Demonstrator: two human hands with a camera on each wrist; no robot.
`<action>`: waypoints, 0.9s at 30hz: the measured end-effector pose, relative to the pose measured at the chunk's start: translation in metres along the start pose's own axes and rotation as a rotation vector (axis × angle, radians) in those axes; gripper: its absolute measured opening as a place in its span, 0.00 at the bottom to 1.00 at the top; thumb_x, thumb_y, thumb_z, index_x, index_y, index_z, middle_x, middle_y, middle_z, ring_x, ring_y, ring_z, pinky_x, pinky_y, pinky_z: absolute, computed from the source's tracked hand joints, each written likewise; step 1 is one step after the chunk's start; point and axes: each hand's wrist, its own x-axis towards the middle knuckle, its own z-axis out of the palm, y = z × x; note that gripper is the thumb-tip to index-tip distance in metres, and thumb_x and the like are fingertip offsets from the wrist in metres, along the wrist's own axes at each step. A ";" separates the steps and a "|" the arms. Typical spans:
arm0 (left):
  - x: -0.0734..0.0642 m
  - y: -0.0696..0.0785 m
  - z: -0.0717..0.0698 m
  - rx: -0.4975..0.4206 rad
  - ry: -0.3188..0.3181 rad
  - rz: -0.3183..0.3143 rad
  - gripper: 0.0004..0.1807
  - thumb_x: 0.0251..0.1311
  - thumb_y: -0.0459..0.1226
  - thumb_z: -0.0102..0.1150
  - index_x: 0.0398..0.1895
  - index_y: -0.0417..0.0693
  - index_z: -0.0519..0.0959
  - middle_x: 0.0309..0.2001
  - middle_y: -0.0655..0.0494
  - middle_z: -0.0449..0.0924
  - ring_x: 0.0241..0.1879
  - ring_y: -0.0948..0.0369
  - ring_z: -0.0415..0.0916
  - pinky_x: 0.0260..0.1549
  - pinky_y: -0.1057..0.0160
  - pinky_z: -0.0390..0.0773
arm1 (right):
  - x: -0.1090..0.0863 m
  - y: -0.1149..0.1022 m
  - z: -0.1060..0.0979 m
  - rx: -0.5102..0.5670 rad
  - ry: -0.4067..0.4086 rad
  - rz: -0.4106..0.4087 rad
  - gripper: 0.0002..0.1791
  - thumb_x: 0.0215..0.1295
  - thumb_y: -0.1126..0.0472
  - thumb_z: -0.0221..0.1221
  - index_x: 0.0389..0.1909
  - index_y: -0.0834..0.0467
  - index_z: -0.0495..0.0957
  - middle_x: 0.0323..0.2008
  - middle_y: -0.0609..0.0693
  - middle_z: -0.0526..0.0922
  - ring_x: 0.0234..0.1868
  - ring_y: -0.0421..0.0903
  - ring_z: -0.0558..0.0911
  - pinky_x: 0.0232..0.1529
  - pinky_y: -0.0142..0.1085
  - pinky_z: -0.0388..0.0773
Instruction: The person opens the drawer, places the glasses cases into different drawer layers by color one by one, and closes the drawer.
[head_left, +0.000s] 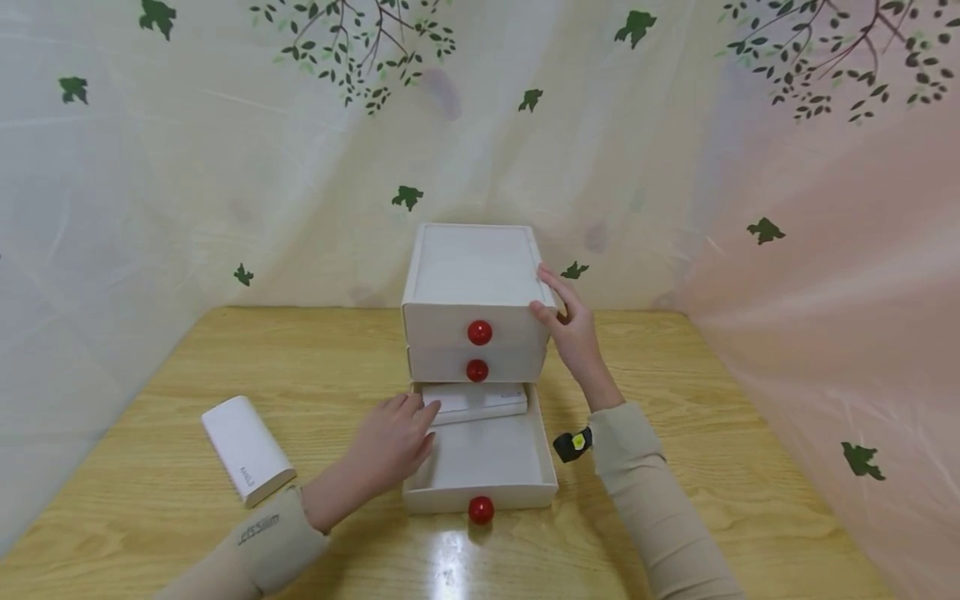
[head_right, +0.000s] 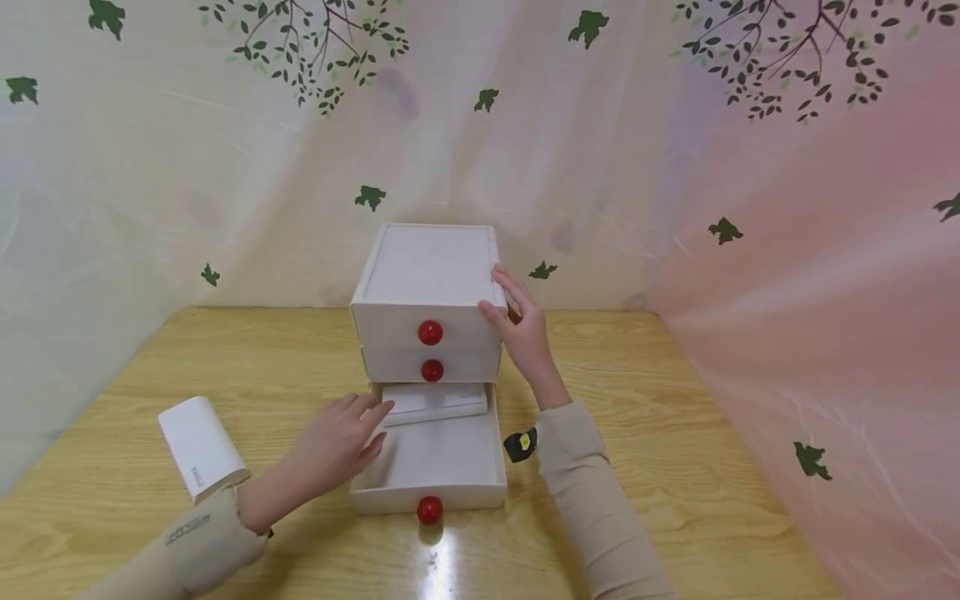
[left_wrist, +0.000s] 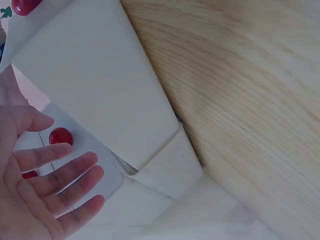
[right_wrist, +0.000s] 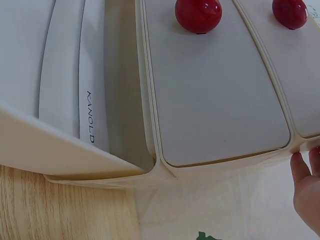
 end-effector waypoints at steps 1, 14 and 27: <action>-0.003 -0.003 -0.001 0.005 0.019 -0.002 0.21 0.48 0.41 0.72 0.45 0.42 0.81 0.34 0.49 0.80 0.34 0.54 0.78 0.35 0.58 0.82 | -0.001 -0.002 0.000 -0.001 0.000 0.004 0.28 0.71 0.60 0.55 0.71 0.52 0.64 0.75 0.43 0.58 0.76 0.44 0.55 0.71 0.48 0.63; -0.037 -0.046 -0.003 0.124 0.110 -0.042 0.22 0.43 0.40 0.73 0.42 0.42 0.81 0.33 0.48 0.82 0.32 0.52 0.79 0.26 0.57 0.82 | -0.002 -0.007 0.002 -0.007 0.000 0.002 0.28 0.71 0.61 0.54 0.71 0.54 0.63 0.75 0.45 0.58 0.77 0.46 0.54 0.71 0.49 0.63; -0.067 -0.074 0.000 0.213 0.093 -0.157 0.22 0.41 0.40 0.74 0.41 0.40 0.80 0.31 0.45 0.81 0.27 0.50 0.77 0.15 0.59 0.75 | -0.001 0.002 0.001 -0.011 0.012 -0.025 0.27 0.71 0.56 0.55 0.70 0.50 0.65 0.74 0.42 0.59 0.76 0.43 0.55 0.71 0.50 0.63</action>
